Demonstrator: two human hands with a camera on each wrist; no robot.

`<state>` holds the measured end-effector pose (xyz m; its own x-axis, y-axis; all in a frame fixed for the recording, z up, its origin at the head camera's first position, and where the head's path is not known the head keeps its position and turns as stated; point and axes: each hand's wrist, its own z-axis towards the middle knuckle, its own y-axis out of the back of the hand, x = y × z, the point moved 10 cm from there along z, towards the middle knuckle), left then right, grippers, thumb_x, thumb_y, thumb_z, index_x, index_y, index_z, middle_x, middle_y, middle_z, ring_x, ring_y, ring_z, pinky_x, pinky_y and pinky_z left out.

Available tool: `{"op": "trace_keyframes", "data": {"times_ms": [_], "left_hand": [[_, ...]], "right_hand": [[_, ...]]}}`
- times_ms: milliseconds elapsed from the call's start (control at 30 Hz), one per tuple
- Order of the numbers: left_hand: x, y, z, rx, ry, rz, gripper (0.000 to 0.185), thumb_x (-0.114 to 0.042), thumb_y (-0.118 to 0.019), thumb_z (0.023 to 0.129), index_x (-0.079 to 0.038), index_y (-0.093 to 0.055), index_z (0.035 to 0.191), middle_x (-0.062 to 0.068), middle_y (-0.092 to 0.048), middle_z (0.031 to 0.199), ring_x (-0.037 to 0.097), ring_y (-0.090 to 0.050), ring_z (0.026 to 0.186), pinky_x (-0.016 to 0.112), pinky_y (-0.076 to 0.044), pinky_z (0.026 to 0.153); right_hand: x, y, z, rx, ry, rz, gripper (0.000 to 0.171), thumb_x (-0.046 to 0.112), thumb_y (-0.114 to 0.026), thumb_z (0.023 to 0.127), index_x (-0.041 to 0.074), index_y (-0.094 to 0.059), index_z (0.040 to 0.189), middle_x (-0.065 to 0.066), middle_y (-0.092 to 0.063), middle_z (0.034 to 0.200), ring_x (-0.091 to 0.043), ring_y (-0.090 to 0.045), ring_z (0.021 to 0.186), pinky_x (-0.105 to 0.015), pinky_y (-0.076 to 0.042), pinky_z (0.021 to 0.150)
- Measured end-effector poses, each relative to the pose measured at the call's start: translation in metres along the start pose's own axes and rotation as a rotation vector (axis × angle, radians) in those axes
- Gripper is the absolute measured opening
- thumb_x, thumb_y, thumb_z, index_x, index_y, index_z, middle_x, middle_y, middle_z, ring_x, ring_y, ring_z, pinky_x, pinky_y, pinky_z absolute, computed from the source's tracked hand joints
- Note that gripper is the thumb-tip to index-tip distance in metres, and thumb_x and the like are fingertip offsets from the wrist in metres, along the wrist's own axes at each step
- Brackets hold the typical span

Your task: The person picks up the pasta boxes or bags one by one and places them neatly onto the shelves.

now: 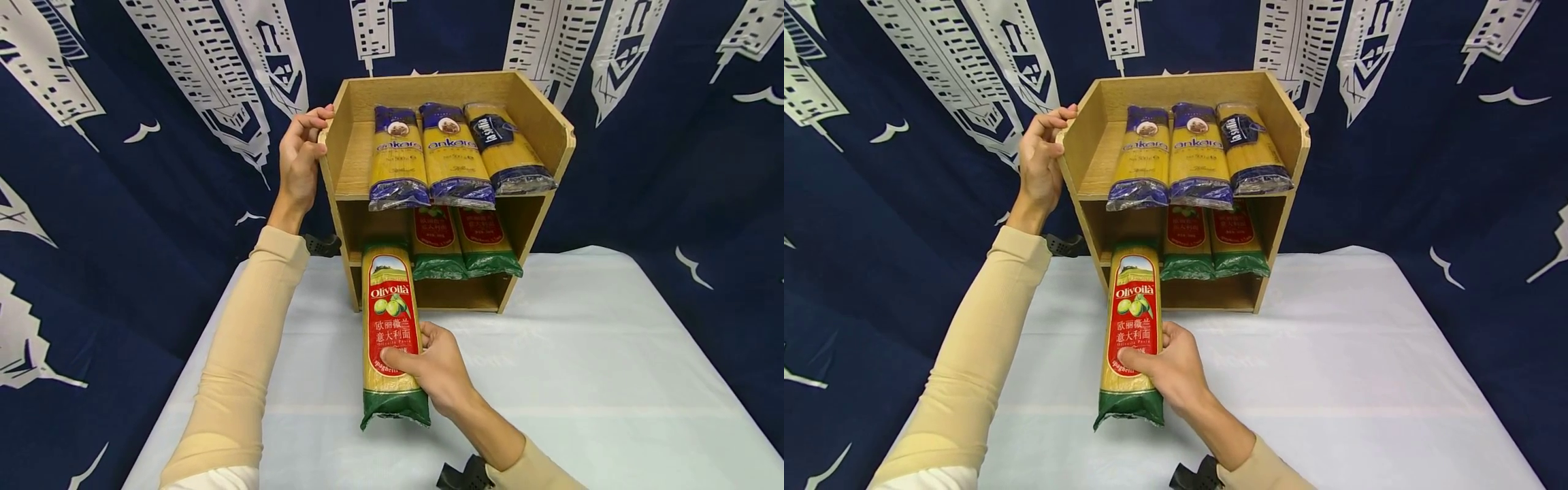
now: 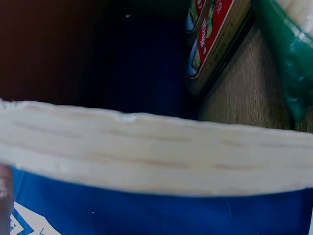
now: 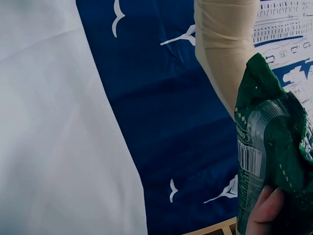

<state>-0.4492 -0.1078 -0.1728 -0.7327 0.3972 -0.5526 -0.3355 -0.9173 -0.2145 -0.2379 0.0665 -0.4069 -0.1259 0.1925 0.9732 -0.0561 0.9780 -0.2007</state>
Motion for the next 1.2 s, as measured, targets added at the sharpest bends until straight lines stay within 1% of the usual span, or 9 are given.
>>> {"op": "trace_keyframes", "data": {"times_ms": [267, 667, 800, 900, 1033, 1100, 1200], "left_hand": [[0.001, 0.0, -0.002, -0.005, 0.004, -0.008, 0.027, -0.012, -0.052, 0.071, -0.005, -0.056, 0.097, 0.013, -0.059, 0.117, 0.033, -0.051, 0.131, 0.037, -0.036, 0.113], [0.0, 0.0, -0.001, 0.002, 0.0, 0.0, 0.029, -0.015, -0.053, 0.071, -0.005, -0.056, 0.098, 0.012, -0.059, 0.117, 0.033, -0.051, 0.131, 0.037, -0.036, 0.112], [0.001, 0.001, -0.001, 0.001, -0.001, 0.0, 0.028, -0.014, -0.053, 0.071, -0.005, -0.056, 0.098, 0.012, -0.059, 0.117, 0.034, -0.051, 0.131, 0.037, -0.036, 0.112], [0.002, 0.001, -0.001, 0.003, 0.0, 0.003, 0.028, -0.014, -0.053, 0.071, -0.006, -0.056, 0.098, 0.012, -0.06, 0.117, 0.035, -0.051, 0.131, 0.037, -0.037, 0.112], [0.001, 0.001, 0.0, 0.001, -0.003, -0.003, 0.028, -0.014, -0.053, 0.07, -0.005, -0.056, 0.097, 0.012, -0.06, 0.117, 0.035, -0.051, 0.131, 0.037, -0.037, 0.112], [0.001, 0.001, -0.001, -0.005, -0.005, -0.003, 0.029, -0.014, -0.053, 0.07, -0.005, -0.056, 0.097, 0.012, -0.06, 0.117, 0.034, -0.051, 0.131, 0.037, -0.036, 0.113], [0.002, 0.001, -0.001, -0.01, -0.002, 0.001, 0.029, -0.015, -0.054, 0.07, -0.005, -0.056, 0.097, 0.012, -0.06, 0.117, 0.033, -0.051, 0.131, 0.038, -0.035, 0.113]], "right_hand": [[0.001, 0.002, 0.017, -0.026, -0.026, 0.059, 0.044, 0.002, -0.076, 0.083, -0.011, -0.055, 0.119, -0.02, -0.072, 0.098, -0.029, -0.074, 0.08, -0.04, -0.061, 0.071], [0.006, 0.006, 0.045, -0.084, -0.017, 0.07, 0.04, 0.004, -0.078, 0.084, -0.01, -0.058, 0.116, -0.019, -0.073, 0.096, -0.028, -0.074, 0.078, -0.039, -0.061, 0.071], [0.007, 0.009, 0.056, -0.103, -0.024, 0.073, 0.041, 0.006, -0.078, 0.084, -0.01, -0.057, 0.115, -0.019, -0.073, 0.096, -0.026, -0.074, 0.077, -0.038, -0.061, 0.07], [0.007, 0.009, 0.06, -0.112, -0.039, 0.082, 0.043, 0.008, -0.078, 0.085, -0.01, -0.056, 0.117, -0.019, -0.073, 0.099, -0.027, -0.074, 0.079, -0.039, -0.061, 0.072], [0.007, 0.008, 0.06, -0.089, -0.058, 0.11, 0.047, 0.008, -0.077, 0.087, -0.01, -0.053, 0.124, -0.02, -0.071, 0.105, -0.028, -0.074, 0.085, -0.04, -0.061, 0.075], [0.006, 0.006, 0.057, -0.056, -0.06, 0.138, 0.051, 0.006, -0.075, 0.088, -0.009, -0.049, 0.129, -0.021, -0.07, 0.112, -0.028, -0.074, 0.09, -0.04, -0.061, 0.078], [0.005, 0.003, 0.05, -0.002, -0.044, 0.192, 0.06, -0.002, -0.072, 0.088, -0.008, -0.04, 0.139, -0.023, -0.063, 0.124, -0.029, -0.071, 0.099, -0.039, -0.06, 0.082]]}}
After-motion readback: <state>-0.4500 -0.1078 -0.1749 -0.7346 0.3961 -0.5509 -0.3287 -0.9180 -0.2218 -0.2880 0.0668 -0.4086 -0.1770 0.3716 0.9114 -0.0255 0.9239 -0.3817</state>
